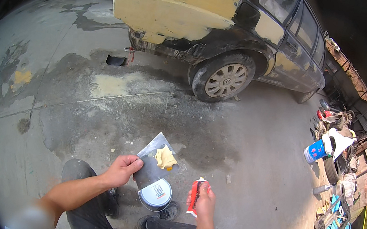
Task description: The person mixes body filler on a metal sheet using a putty knife, then applies the filler to the rear bumper of a car. The person smooths the filler over the surface and continues to work on the bumper area.
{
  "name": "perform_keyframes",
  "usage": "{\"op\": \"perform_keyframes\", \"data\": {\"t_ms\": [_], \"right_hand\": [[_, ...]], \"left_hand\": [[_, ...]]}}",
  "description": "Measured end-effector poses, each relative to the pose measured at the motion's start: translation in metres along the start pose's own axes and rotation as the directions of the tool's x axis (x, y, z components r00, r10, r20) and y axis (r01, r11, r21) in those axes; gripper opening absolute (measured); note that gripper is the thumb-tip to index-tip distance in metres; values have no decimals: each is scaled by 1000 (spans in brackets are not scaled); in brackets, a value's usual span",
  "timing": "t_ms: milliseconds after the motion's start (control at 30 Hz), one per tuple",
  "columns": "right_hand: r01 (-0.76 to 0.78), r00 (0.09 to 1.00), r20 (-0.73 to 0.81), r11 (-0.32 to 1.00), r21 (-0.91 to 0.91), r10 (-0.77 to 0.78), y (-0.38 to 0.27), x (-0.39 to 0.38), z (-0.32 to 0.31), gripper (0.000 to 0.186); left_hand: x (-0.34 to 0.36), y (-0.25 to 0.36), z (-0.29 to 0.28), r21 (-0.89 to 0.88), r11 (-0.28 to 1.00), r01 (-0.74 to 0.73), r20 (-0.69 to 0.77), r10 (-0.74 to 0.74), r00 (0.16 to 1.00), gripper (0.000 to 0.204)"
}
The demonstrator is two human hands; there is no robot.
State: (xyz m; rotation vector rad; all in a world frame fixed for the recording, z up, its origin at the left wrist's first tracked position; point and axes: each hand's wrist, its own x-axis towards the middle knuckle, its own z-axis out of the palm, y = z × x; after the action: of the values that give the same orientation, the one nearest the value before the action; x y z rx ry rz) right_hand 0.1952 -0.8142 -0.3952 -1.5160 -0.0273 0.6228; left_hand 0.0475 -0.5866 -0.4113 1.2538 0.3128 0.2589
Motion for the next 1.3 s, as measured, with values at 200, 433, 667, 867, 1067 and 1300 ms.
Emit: {"op": "perform_keyframes", "data": {"t_ms": [200,433,667,867,1067,1300], "right_hand": [[-258,909,-413,852,-455,55,52,60,-165,20],[124,772,-438,785,-607,-461,50,30,-183,40],[12,887,390,858,514,-246,31,-20,-3,42],[-82,936,320,795,601,-145,65,-14,28,24],[163,983,-164,771,616,-77,44,-22,18,22],[465,879,-295,812,354,-375,11,-41,10,16]], "left_hand": [[2,-1,-1,69,998,-12,62,8,998,28],[3,-17,7,71,997,-42,202,27,979,30],[-23,-24,29,4,999,35,475,-32,879,27],[-36,-28,29,5,998,64,496,-58,866,28],[-29,-33,22,-119,987,106,367,-56,928,34],[-27,-3,14,-531,833,157,29,-166,986,37]]}}
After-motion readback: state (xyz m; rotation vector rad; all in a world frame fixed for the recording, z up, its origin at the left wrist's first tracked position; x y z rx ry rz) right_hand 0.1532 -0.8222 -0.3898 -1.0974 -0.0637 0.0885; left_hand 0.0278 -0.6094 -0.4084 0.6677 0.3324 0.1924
